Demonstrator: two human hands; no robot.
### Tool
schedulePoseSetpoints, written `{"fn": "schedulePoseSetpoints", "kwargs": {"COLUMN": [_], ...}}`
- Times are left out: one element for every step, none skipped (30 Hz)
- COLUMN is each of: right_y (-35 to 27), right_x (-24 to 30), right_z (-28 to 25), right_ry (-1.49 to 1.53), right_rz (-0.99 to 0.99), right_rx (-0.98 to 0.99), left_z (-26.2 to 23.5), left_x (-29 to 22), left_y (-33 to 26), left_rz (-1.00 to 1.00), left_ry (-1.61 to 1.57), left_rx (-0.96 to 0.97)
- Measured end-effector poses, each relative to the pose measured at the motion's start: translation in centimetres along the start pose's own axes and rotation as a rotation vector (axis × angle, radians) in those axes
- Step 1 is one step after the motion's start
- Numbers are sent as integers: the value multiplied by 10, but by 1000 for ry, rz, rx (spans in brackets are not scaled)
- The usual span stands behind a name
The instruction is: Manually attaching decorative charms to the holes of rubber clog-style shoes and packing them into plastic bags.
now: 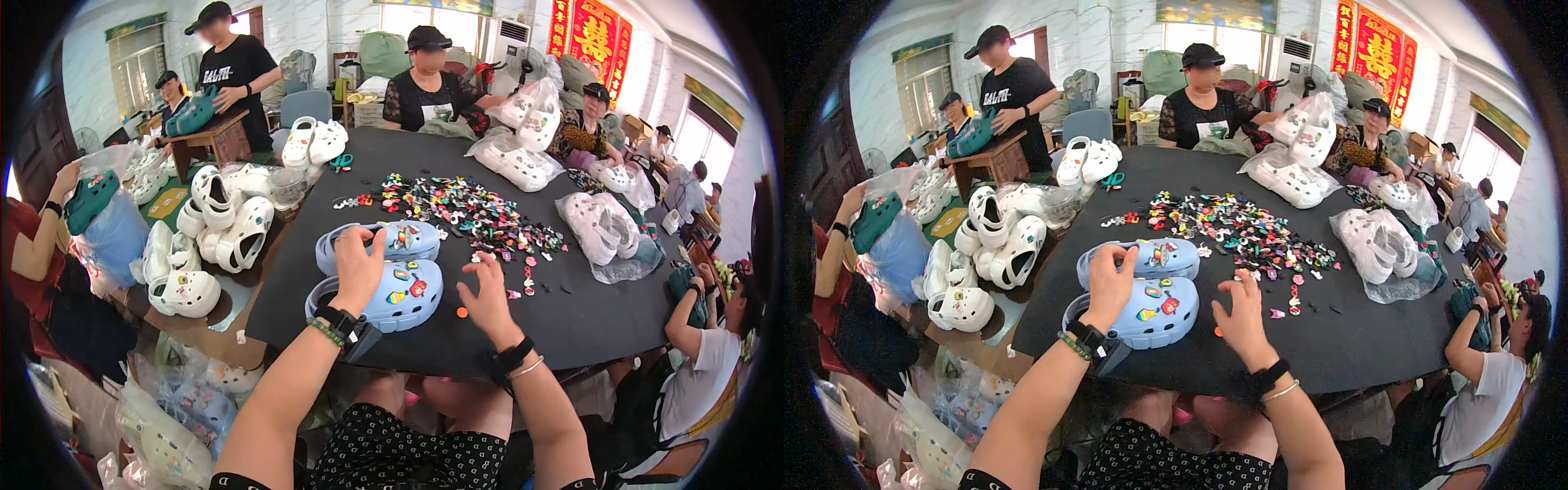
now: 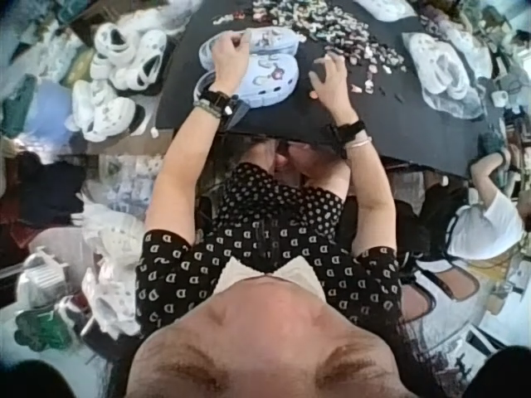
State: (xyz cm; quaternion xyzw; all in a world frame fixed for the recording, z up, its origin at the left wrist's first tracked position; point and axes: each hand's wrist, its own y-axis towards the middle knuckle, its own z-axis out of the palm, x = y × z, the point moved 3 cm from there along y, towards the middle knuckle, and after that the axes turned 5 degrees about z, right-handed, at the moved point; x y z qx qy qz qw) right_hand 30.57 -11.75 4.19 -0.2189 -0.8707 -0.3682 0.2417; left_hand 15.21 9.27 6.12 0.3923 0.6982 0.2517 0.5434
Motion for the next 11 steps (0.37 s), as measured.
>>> {"fn": "schedulePoseSetpoints", "kwargs": {"right_y": [-12,-22,-32,-41,-48,-51,-50,-50,-50,-50,-49], "right_x": [-4,-8,-14,-20,-19,-18,-16,-17,-20,-22,-24], "right_z": [2,2,4,6,7,8,9,11,14,15,17], "right_ry": [-40,-65,-77,-83,-84,-121,-90,-94,-100,-96,-91], "right_rz": [0,12,22,36,52,40,34,33,37,48,35], "right_rx": [-20,-51,-70,-88,-105,-105,-133,-129,-126,-121,-128], "left_z": [-2,-3,-3,-4,-6,-7,-8,-13,-15,-15,-17], "left_x": [-5,-12,-20,-28,-31,-33,-36,-42,-42,-39,-39], "left_y": [0,2,3,4,5,5,5,5,2,-1,-7], "left_rz": [76,85,137,189,199,215,232,270,310,171,32], "left_ry": [19,11,25,37,31,28,22,74,92,79,70], "left_rx": [-69,-64,-70,-75,-66,-49,-30,-20,-2,107,215]}}
